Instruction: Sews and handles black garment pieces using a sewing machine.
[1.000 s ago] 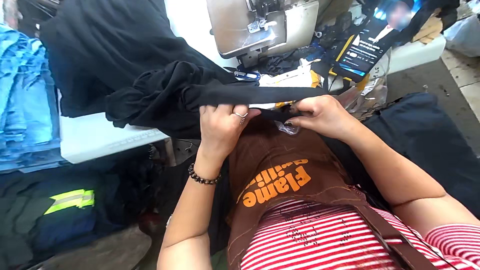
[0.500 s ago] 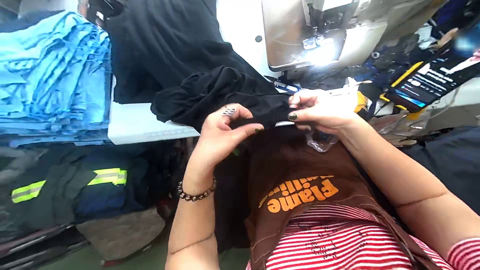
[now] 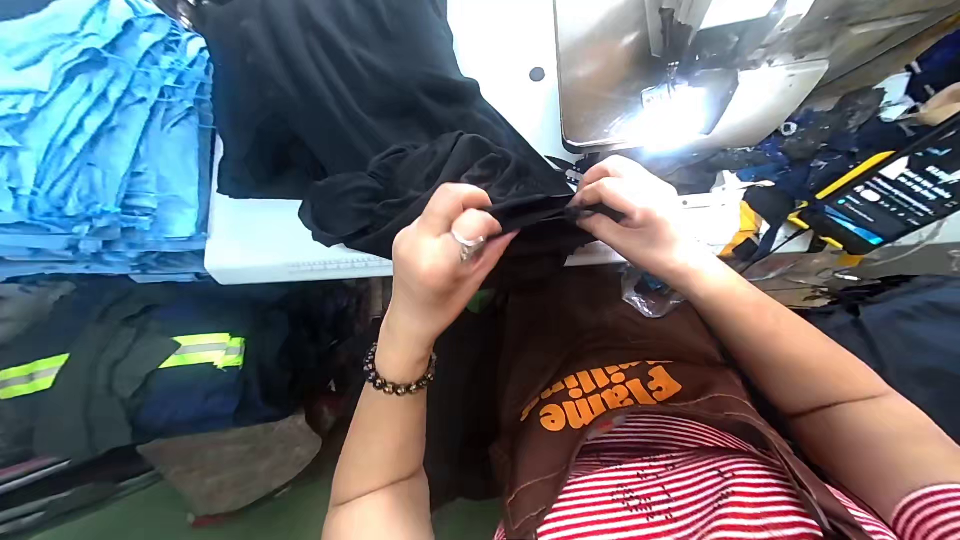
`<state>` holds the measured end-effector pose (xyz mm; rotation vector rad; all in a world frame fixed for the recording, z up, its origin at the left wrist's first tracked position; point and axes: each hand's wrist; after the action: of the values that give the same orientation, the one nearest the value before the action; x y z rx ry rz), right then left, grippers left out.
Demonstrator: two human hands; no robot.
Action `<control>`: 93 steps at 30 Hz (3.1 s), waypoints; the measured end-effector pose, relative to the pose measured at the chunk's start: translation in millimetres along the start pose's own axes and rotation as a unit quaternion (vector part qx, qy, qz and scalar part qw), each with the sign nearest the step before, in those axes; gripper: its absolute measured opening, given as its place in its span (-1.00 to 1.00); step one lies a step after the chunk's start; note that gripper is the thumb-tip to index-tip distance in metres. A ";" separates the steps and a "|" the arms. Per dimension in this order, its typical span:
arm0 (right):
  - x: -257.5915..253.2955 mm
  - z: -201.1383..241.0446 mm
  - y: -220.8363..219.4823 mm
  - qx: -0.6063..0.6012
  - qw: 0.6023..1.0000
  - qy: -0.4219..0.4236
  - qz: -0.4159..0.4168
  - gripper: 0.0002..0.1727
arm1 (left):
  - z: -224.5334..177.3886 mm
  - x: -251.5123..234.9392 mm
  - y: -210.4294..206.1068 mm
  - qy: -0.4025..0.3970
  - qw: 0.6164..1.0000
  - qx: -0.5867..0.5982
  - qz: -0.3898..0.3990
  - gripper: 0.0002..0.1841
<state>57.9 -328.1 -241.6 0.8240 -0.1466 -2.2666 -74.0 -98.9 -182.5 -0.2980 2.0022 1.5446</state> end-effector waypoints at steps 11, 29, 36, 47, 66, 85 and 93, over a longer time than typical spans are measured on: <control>8.3 36.3 4.9 -0.013 0.996 0.091 -0.020 -0.93 | -18.1 10.9 22.2 -0.096 0.989 -0.086 -0.073 -0.91; 19.2 33.1 3.6 0.125 0.978 0.058 -0.154 -0.80 | -23.8 -13.0 4.3 0.015 0.982 -0.170 -0.078 -0.78; 0.5 4.6 41.6 -0.287 0.939 -0.130 -0.136 -0.51 | -16.7 -130.5 -70.8 0.147 0.983 0.106 0.007 -0.84; 81.4 2.2 56.7 -0.334 0.863 -0.320 -0.204 -0.81 | -52.6 -159.6 -132.6 0.260 0.948 0.068 0.168 -0.43; 43.7 -15.8 48.6 -0.238 0.894 -0.266 -0.270 -0.85 | -20.6 -202.2 -158.2 0.260 0.957 0.072 0.106 -0.49; 30.2 -18.0 45.2 -0.578 0.700 -0.306 -0.287 -0.82 | -59.4 -48.6 -153.9 -0.007 0.988 -0.025 -0.152 -0.70; 30.6 -13.7 50.1 -0.554 0.709 -0.319 -0.297 -0.83 | -49.2 -78.7 -159.0 -0.096 0.987 -0.075 -0.101 -0.65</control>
<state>78.8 -383.7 -252.0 -0.6702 1.2269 -2.4728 54.8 -206.6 -258.2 -0.3823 1.6591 1.5346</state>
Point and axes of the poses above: each hand's wrist, its own x-axis away from the middle knuckle, its own y-axis out of the back of the hand, z = x × y, and after that the axes turned 15 degrees about -x, right-handed
